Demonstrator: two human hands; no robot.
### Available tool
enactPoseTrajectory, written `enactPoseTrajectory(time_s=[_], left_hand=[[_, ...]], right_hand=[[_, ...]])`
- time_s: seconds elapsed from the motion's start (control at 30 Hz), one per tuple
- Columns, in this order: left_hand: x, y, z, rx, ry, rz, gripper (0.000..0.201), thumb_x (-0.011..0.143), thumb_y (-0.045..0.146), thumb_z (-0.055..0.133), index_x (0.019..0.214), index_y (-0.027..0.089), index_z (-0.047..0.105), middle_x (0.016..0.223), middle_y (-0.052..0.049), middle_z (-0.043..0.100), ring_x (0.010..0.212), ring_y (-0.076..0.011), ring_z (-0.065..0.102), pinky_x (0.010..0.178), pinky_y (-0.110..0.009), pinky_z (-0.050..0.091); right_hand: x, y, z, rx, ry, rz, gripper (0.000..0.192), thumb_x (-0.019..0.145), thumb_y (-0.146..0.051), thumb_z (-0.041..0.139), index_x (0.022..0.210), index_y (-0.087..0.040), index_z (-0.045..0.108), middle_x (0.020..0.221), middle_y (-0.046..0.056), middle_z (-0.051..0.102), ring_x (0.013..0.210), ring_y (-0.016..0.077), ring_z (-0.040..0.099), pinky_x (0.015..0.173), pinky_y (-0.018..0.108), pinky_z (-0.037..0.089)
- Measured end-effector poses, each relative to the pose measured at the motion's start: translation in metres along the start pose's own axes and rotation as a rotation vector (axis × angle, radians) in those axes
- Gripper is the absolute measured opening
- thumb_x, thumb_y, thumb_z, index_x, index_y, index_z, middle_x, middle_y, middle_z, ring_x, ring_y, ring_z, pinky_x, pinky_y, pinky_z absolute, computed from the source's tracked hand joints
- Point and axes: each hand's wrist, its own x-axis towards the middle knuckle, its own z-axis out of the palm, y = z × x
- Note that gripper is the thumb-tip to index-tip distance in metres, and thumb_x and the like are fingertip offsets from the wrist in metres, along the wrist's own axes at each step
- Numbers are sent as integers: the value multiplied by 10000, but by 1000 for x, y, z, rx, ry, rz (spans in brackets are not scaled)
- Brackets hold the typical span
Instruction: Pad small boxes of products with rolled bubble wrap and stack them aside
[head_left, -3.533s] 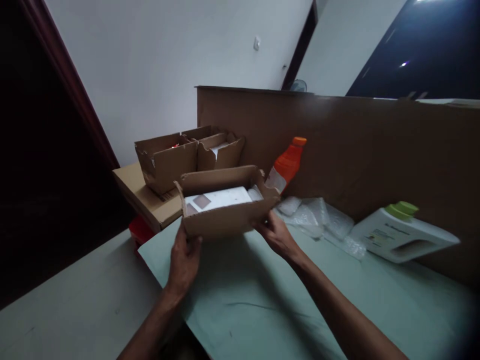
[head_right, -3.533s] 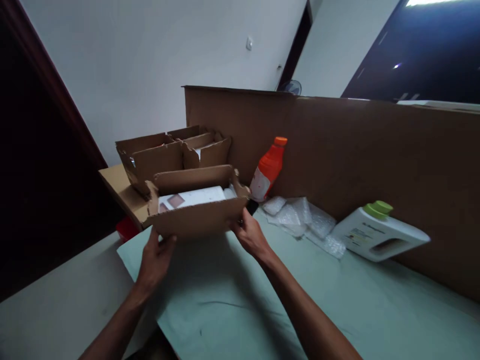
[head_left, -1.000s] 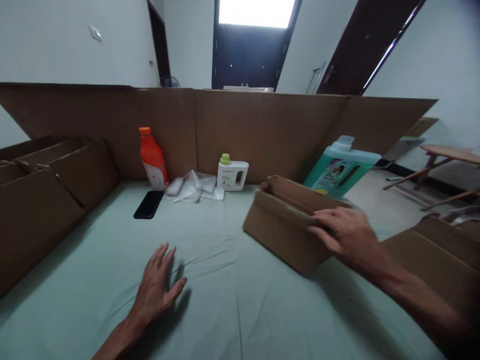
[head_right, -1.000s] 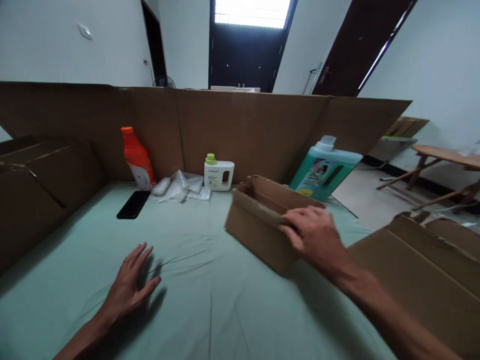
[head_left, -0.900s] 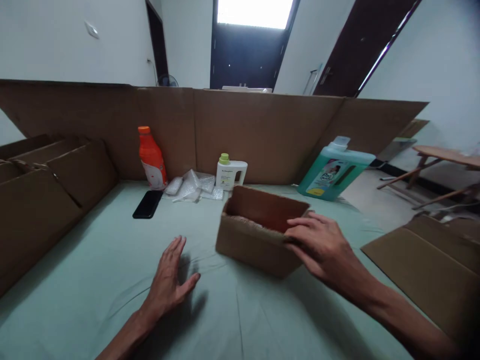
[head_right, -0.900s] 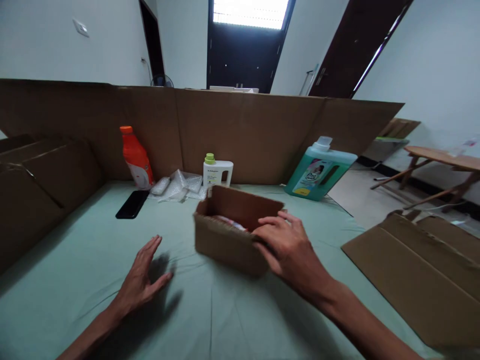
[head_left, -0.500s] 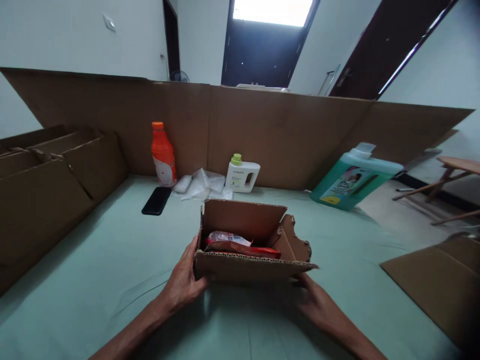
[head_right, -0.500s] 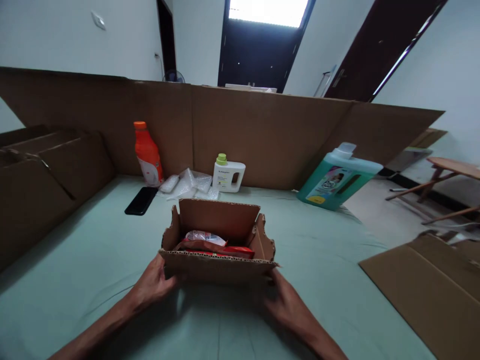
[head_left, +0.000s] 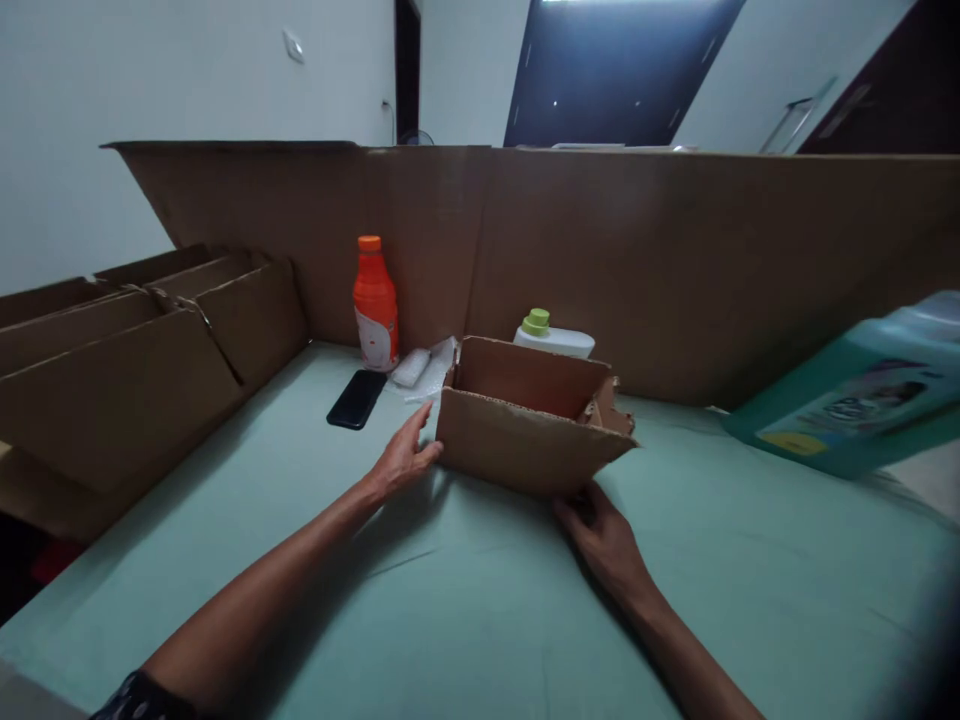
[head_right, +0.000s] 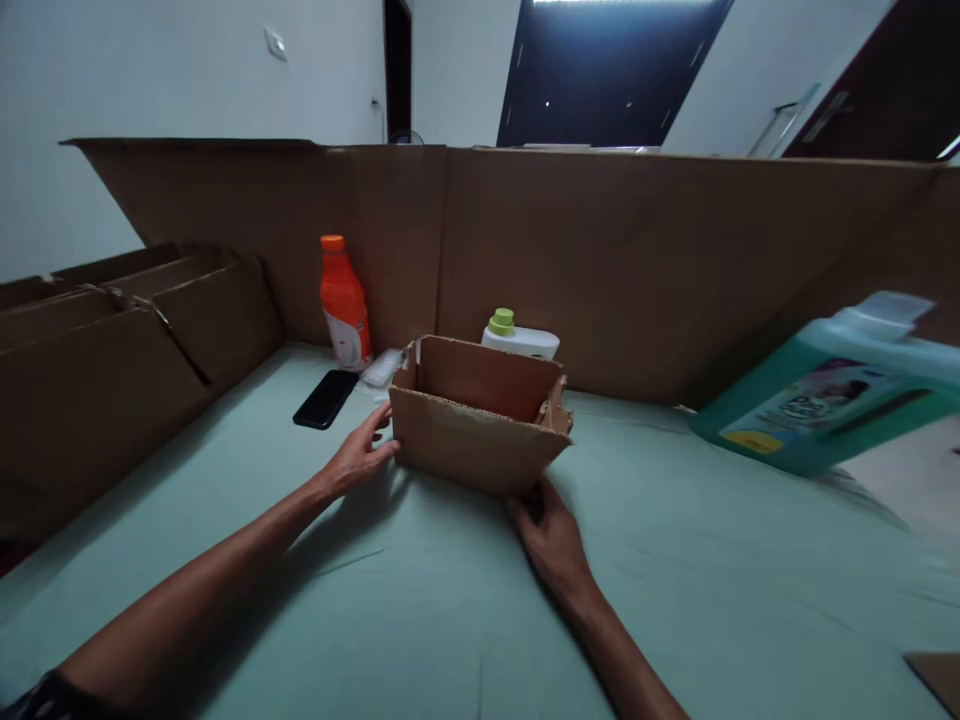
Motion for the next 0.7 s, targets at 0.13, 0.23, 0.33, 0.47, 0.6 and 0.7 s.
enactPoseTrajectory(time_s=[0.13, 0.23, 0.33, 0.47, 0.6, 0.7], left_hand=[[28, -26, -29, 194, 122, -71, 502, 817, 138, 564, 1317, 163, 593, 1368, -143, 596, 1268, -294, 546, 1099, -469, 425], [68, -37, -36, 295, 171, -115, 461, 819, 115, 604, 1277, 170, 618, 1389, -139, 573, 1326, -315, 480, 1161, -491, 341], [107, -42, -26, 330, 196, -173, 460, 842, 198, 698, 1290, 173, 596, 1408, -132, 550, 1336, -325, 468, 1142, -550, 350], [132, -45, -17, 265, 254, -264, 327, 949, 359, 631, 1226, 184, 618, 1329, -100, 598, 1195, -263, 588, 1022, -516, 489], [106, -36, -35, 85, 344, -294, 271, 934, 325, 638, 1147, 156, 644, 1205, -85, 652, 1089, -233, 634, 945, -452, 533], [46, -21, -54, -82, 379, -296, 244, 845, 243, 600, 1057, 153, 683, 1081, -58, 692, 992, -209, 653, 875, -354, 533]], right_hand=[[-9, 16, 6, -23, 54, -18, 500, 808, -505, 558, 1172, -164, 583, 1155, 154, 730, 1053, 313, 691, 919, 440, 546], [-9, 21, 7, -47, 65, 3, 490, 816, -514, 560, 1167, -173, 599, 1128, 132, 744, 1024, 307, 701, 888, 411, 562], [-6, 22, 6, -59, 64, 29, 498, 811, -529, 567, 1167, -183, 604, 1100, 118, 756, 996, 303, 713, 868, 394, 574], [-5, 24, 5, -66, 51, 31, 524, 815, -536, 553, 1189, -172, 593, 1133, 130, 748, 1023, 308, 711, 887, 400, 573], [-6, 26, 4, -82, 51, 28, 535, 819, -522, 540, 1210, -159, 584, 1146, 142, 745, 1043, 313, 707, 903, 421, 565], [-5, 27, 7, -72, 56, 6, 538, 824, -514, 527, 1212, -145, 582, 1145, 152, 741, 1042, 310, 704, 904, 425, 560]])
